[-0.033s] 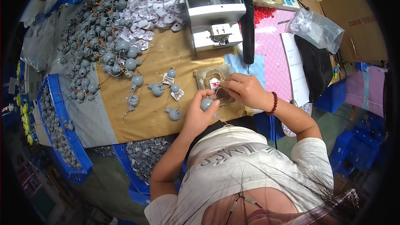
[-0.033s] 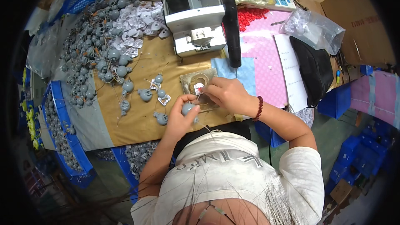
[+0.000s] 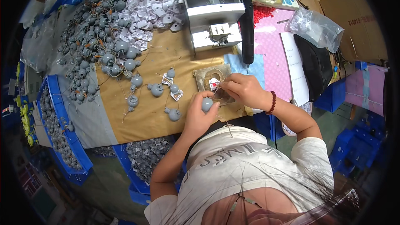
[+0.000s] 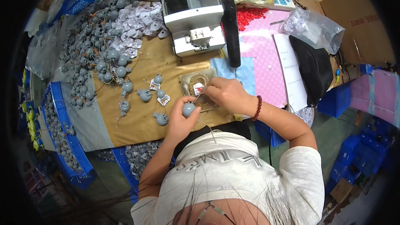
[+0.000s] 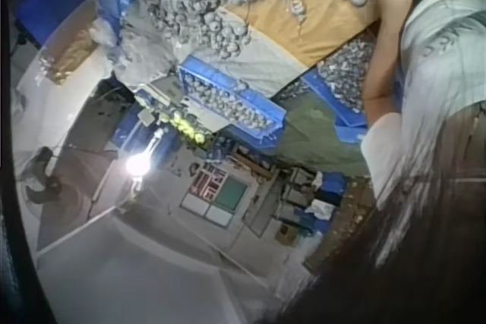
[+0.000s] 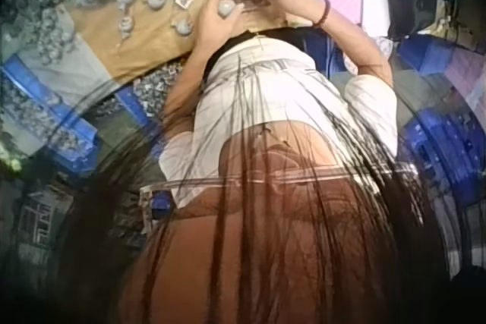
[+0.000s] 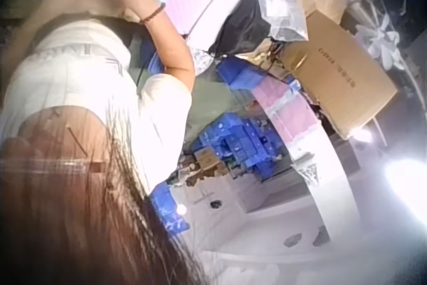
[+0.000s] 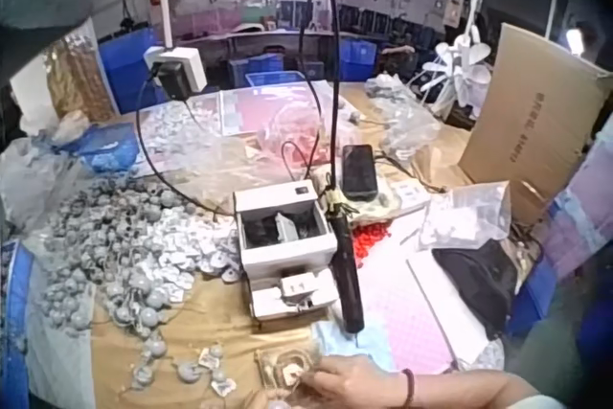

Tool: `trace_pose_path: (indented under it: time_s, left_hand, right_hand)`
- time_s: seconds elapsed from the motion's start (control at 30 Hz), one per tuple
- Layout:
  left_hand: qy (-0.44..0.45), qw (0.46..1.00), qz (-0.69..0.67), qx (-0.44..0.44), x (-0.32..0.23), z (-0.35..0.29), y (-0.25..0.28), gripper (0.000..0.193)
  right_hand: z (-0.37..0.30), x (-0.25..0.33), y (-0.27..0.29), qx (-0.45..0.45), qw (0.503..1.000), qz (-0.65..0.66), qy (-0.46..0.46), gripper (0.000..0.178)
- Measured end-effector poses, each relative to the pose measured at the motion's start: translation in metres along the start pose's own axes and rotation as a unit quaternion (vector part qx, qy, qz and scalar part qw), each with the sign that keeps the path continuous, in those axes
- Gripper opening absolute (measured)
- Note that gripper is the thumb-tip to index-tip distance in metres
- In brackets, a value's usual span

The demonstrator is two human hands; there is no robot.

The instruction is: Assembling small plastic and metal components using an electric screwdriver at a factory workbench.

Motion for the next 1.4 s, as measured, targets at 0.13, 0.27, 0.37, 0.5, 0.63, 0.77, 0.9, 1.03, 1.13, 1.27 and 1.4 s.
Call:
trace_pose_path:
  time_s: [0.13,0.27,0.37,0.5,0.63,0.77,0.9,1.03,1.13,1.27,1.4]
  left_hand:
    - [-0.167,0.952,0.252,-0.039,-0.011,-0.003,-0.007,0.027]
    - [-0.178,0.943,0.278,-0.034,-0.006,-0.002,-0.008,0.026]
    - [-0.184,0.939,0.29,-0.021,-0.005,0.0,-0.008,0.025]
    - [-0.198,0.919,0.34,-0.016,-0.008,0.003,0.002,0.024]
    - [-0.213,0.905,0.367,-0.009,-0.013,0.007,0.007,0.024]
    - [-0.222,0.904,0.365,0.007,-0.007,0.001,-0.002,0.024]
    - [-0.221,0.903,0.368,0.004,-0.004,-0.002,-0.007,0.024]
    - [-0.207,0.881,0.426,-0.012,-0.001,-0.001,-0.005,0.032]
    - [-0.191,0.87,0.454,-0.032,-0.004,0.003,-0.004,0.036]
    - [-0.207,0.841,0.499,-0.034,-0.006,0.005,-0.017,0.05]
    - [-0.215,0.819,0.532,-0.026,0.006,0.009,-0.024,0.049]
  right_hand:
    - [-0.002,-0.005,-0.022,0.008,0.998,-0.053,0.027,0.026]
    - [0.004,-0.004,-0.031,0.042,0.996,-0.072,0.035,0.028]
    - [0.008,0.005,-0.032,0.072,0.99,-0.116,0.046,0.028]
    - [0.007,0.011,-0.033,0.091,0.983,-0.15,0.06,0.028]
    - [0.007,0.009,-0.029,0.099,0.981,-0.141,0.093,0.029]
    - [0.0,-0.006,-0.029,0.065,0.984,-0.114,0.119,0.02]
    - [0.001,0.002,-0.027,0.054,0.986,-0.118,0.106,0.014]
    - [0.003,0.014,-0.038,0.075,0.985,-0.138,0.065,0.014]
    - [0.008,0.02,-0.04,0.114,0.974,-0.189,0.05,0.013]
    - [-0.006,0.009,-0.034,0.055,0.993,-0.09,0.048,0.024]
    - [-0.008,-0.021,0.009,0.008,0.99,0.122,-0.071,0.041]
Point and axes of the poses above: each hand's wrist, its own z-axis towards the middle knuckle, its own y-axis out of the back of the hand, x = y × z, the point moved 4 cm from there along z, towards the middle knuckle, and after that the axes turned 3 degrees about -y, right-handed, at the moved point
